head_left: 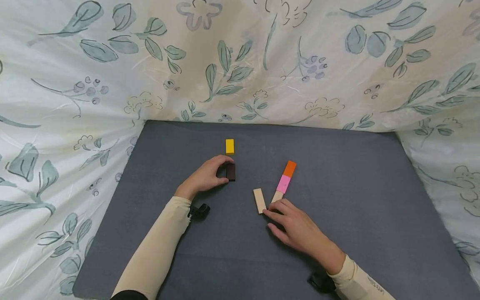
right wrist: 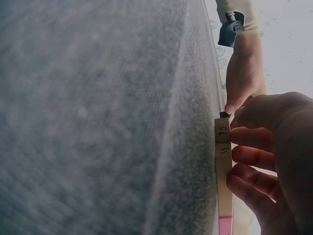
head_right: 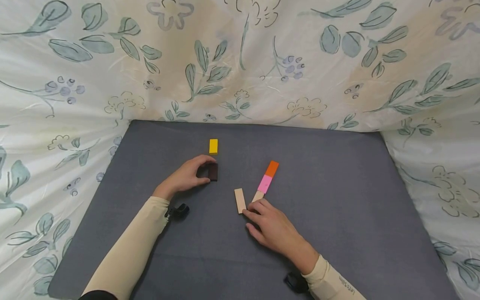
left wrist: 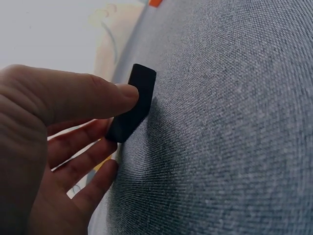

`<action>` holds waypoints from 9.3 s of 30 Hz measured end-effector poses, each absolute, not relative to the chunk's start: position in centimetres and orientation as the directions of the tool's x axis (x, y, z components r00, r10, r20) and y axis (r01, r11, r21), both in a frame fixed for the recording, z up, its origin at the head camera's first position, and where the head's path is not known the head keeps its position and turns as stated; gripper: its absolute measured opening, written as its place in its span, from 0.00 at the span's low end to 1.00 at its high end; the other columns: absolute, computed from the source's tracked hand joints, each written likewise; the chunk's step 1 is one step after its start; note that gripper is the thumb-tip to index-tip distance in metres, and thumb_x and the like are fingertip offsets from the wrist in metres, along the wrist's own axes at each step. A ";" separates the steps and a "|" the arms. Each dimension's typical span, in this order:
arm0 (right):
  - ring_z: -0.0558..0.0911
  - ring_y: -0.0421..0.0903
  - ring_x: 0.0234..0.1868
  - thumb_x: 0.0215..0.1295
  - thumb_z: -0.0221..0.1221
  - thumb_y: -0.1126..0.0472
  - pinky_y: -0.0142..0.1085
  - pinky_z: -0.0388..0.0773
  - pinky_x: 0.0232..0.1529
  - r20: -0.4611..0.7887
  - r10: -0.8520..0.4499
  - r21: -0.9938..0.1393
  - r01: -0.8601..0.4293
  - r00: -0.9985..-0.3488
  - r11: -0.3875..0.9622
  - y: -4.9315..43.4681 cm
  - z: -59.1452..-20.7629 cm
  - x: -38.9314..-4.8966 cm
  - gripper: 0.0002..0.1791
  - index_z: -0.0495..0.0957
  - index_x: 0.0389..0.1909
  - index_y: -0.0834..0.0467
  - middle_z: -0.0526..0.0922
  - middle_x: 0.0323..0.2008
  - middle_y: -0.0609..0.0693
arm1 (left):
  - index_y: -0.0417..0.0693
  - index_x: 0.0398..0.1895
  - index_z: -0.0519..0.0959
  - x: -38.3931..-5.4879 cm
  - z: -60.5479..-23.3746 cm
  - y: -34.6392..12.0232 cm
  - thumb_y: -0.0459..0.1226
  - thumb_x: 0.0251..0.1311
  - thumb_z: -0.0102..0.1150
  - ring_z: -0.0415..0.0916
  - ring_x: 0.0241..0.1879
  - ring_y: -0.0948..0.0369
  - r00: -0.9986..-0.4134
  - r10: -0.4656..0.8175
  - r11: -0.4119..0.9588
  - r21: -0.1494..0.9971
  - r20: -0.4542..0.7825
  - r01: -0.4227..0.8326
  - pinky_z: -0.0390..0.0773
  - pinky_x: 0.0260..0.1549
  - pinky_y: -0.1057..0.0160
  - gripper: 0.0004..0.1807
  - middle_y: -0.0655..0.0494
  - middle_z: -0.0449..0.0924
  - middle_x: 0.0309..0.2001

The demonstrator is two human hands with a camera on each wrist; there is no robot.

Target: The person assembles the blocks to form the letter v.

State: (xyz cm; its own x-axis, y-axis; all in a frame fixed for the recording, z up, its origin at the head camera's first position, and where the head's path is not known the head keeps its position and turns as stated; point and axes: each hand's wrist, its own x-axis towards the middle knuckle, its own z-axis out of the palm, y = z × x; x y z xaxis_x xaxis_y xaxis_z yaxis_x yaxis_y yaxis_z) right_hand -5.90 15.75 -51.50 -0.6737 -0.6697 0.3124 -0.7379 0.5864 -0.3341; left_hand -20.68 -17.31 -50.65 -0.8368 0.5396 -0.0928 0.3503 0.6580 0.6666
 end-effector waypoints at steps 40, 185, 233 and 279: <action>0.76 0.46 0.56 0.66 0.76 0.61 0.44 0.82 0.54 0.288 -0.645 -0.397 -0.701 -0.708 0.593 15.9 -51.4 -5.8 0.21 0.90 0.59 0.59 0.81 0.53 0.47 | 0.45 0.74 0.77 -20.5 -50.3 -16.3 0.38 0.66 0.78 0.73 0.69 0.49 -0.848 0.524 0.661 0.664 -0.077 0.348 0.72 0.71 0.46 0.34 0.46 0.75 0.72; 0.78 0.45 0.53 0.66 0.76 0.61 0.43 0.83 0.52 0.287 -0.636 -0.379 -0.695 -0.716 0.611 15.7 -51.6 -5.9 0.19 0.91 0.57 0.57 0.82 0.52 0.46 | 0.45 0.70 0.79 -19.0 -51.5 -10.4 0.39 0.64 0.80 0.77 0.61 0.55 -0.788 0.615 0.578 0.685 -0.009 0.443 0.75 0.66 0.53 0.32 0.51 0.78 0.66; 0.79 0.45 0.53 0.66 0.75 0.62 0.44 0.83 0.52 0.298 -0.637 -0.375 -0.701 -0.711 0.607 15.7 -51.7 -6.1 0.18 0.91 0.56 0.58 0.83 0.52 0.47 | 0.45 0.68 0.80 -19.3 -51.7 -10.3 0.39 0.68 0.77 0.77 0.58 0.57 -0.789 0.614 0.557 0.699 0.017 0.449 0.76 0.63 0.54 0.28 0.53 0.80 0.62; 0.79 0.45 0.53 0.65 0.75 0.63 0.43 0.84 0.50 0.303 -0.624 -0.389 -0.691 -0.720 0.609 15.8 -51.5 -5.8 0.18 0.91 0.56 0.57 0.82 0.51 0.46 | 0.47 0.75 0.76 -22.0 -49.8 -16.6 0.41 0.63 0.80 0.75 0.64 0.43 -0.923 0.369 0.600 0.731 0.108 0.325 0.77 0.64 0.43 0.38 0.48 0.71 0.73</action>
State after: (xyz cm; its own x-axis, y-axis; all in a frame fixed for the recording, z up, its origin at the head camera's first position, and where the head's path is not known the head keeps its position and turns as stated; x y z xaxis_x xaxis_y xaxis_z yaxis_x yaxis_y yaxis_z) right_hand -5.83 15.79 -51.48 -0.7204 -0.6239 0.3030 -0.6912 0.6092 -0.3888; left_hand -21.99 -16.61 -49.79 -0.9230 0.3693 0.1080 0.3255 0.5999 0.7309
